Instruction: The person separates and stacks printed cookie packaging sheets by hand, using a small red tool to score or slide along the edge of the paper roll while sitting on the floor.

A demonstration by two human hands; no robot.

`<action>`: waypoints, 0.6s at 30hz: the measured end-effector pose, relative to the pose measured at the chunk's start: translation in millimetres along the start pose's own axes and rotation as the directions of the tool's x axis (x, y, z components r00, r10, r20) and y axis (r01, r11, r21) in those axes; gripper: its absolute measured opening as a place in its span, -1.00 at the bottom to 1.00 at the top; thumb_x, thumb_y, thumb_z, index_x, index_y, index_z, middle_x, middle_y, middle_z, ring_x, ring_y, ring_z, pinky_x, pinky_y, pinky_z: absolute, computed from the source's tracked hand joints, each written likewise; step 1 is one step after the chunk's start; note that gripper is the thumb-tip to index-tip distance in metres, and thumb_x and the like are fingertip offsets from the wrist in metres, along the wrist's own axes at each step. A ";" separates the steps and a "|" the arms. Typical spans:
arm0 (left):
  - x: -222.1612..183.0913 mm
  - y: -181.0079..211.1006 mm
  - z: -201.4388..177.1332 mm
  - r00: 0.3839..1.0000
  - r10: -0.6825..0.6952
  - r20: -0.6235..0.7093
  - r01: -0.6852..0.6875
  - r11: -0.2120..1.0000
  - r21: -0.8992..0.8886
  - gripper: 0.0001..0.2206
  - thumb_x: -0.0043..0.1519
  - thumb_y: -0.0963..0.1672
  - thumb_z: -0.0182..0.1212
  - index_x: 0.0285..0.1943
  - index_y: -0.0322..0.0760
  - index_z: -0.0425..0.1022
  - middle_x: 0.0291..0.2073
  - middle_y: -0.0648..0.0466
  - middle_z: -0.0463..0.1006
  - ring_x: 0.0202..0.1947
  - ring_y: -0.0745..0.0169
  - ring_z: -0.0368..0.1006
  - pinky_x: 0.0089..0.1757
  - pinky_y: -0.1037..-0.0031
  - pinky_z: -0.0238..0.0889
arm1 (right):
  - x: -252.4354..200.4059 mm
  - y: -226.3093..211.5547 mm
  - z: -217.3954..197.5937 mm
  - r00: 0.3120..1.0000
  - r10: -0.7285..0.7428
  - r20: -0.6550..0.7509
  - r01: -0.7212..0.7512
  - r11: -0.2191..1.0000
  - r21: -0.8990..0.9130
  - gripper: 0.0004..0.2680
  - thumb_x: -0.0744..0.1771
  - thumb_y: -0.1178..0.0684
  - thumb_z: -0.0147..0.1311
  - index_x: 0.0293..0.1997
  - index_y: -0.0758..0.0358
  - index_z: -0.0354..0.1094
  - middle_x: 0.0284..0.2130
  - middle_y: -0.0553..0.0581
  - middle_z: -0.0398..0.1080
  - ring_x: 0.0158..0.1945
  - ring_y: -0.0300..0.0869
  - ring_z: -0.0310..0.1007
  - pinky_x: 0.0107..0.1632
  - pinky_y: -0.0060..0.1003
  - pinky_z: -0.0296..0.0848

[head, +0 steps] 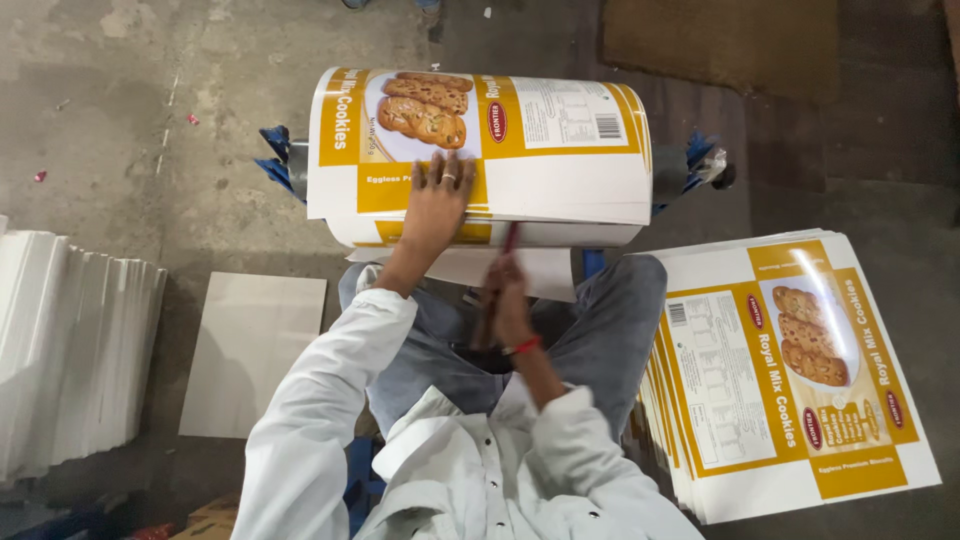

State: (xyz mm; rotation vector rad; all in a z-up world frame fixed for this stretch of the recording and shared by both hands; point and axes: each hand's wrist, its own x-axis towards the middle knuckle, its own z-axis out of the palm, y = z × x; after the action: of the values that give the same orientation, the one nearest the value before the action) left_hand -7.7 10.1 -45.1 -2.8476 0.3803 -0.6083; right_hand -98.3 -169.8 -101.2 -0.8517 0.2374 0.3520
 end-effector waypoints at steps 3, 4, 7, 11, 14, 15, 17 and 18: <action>5.4 0.7 -15.4 0.997 0.001 0.075 0.008 0.992 -0.123 -0.16 0.09 0.13 0.27 0.50 -0.39 0.18 0.39 -0.35 0.25 0.37 -0.42 0.18 0.23 -0.27 -0.02 | -2.0 -68.8 -17.4 1.000 0.029 0.001 -0.029 0.997 -0.069 -0.77 0.43 -0.16 -0.04 -0.32 0.09 0.17 -0.63 -0.11 0.06 -0.65 -0.34 0.06 -0.56 -0.39 0.14; 8.6 3.8 -19.6 0.999 -0.024 0.040 0.031 0.980 -0.195 -0.13 0.08 0.18 0.26 0.46 -0.44 0.19 0.37 -0.40 0.24 0.35 -0.50 0.16 0.21 -0.34 -0.04 | -1.7 -83.3 -20.6 0.999 0.030 0.042 -0.026 0.996 -0.083 -0.77 0.43 -0.15 -0.03 -0.33 0.10 0.16 -0.64 -0.11 0.04 -0.65 -0.35 0.05 -0.56 -0.39 0.12; 16.2 16.0 -24.3 0.988 -0.089 -0.124 0.063 0.978 -0.200 -0.12 0.17 0.22 0.25 0.47 -0.47 0.19 0.38 -0.45 0.22 0.38 -0.58 0.12 0.24 -0.42 -0.10 | -0.1 -105.9 -24.9 0.994 0.032 0.108 -0.020 0.993 -0.117 -0.77 0.43 -0.14 -0.03 -0.34 0.10 0.15 -0.65 -0.12 0.02 -0.67 -0.35 0.02 -0.57 -0.39 0.09; 17.6 28.2 -15.4 0.991 -0.103 -0.090 0.076 0.961 -0.264 -0.08 0.14 0.25 0.25 0.42 -0.56 0.18 0.33 -0.54 0.20 0.35 -0.71 0.08 0.19 -0.51 -0.15 | 3.8 -102.9 -15.8 0.997 0.027 0.066 -0.019 0.994 -0.110 -0.76 0.43 -0.14 -0.03 -0.35 0.11 0.16 -0.65 -0.12 0.02 -0.67 -0.35 0.03 -0.58 -0.40 0.08; 23.4 30.1 1.3 0.995 -0.097 -0.005 0.094 0.976 -0.195 -0.11 0.09 0.16 0.31 0.46 -0.52 0.19 0.36 -0.51 0.20 0.36 -0.66 0.08 0.21 -0.48 -0.17 | 11.7 -106.4 -16.1 0.995 0.028 0.092 -0.020 0.996 -0.087 -0.75 0.44 -0.14 -0.03 -0.37 0.10 0.13 -0.64 -0.12 0.02 -0.67 -0.35 0.02 -0.59 -0.41 0.07; 24.6 28.5 8.5 0.995 -0.089 -0.047 0.086 0.995 -0.059 -0.18 0.13 0.10 0.33 0.48 -0.44 0.18 0.38 -0.44 0.19 0.40 -0.57 0.07 0.25 -0.44 -0.19 | 13.6 -105.5 -17.9 0.994 0.031 0.106 -0.023 0.997 -0.078 -0.74 0.44 -0.14 -0.02 -0.38 0.09 0.12 -0.64 -0.12 0.02 -0.67 -0.36 0.02 -0.59 -0.41 0.07; 23.8 22.0 22.3 0.991 -0.059 -0.119 0.083 0.974 0.209 -0.29 0.22 -0.01 0.37 0.53 -0.30 0.17 0.44 -0.29 0.18 0.47 -0.38 0.05 0.33 -0.35 -0.22 | 14.0 -99.2 -23.2 0.998 0.024 0.056 -0.016 0.992 -0.128 -0.75 0.44 -0.13 -0.02 -0.37 0.11 0.14 -0.63 -0.11 0.04 -0.65 -0.35 0.05 -0.57 -0.41 0.10; 26.2 15.8 28.7 0.992 -0.073 -0.106 0.084 0.990 0.112 -0.28 0.20 -0.01 0.37 0.52 -0.32 0.19 0.43 -0.31 0.20 0.45 -0.38 0.08 0.32 -0.34 -0.20 | 14.5 -94.1 -25.5 0.999 0.018 0.031 -0.013 0.988 -0.151 -0.76 0.44 -0.12 -0.02 -0.36 0.12 0.14 -0.63 -0.11 0.05 -0.64 -0.34 0.06 -0.56 -0.40 0.12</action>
State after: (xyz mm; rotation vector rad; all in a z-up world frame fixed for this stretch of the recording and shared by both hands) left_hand 24.2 -8.3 -65.0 -2.7381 0.2409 -0.7668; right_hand -49.5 -243.4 -57.5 -0.9925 0.1891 0.4013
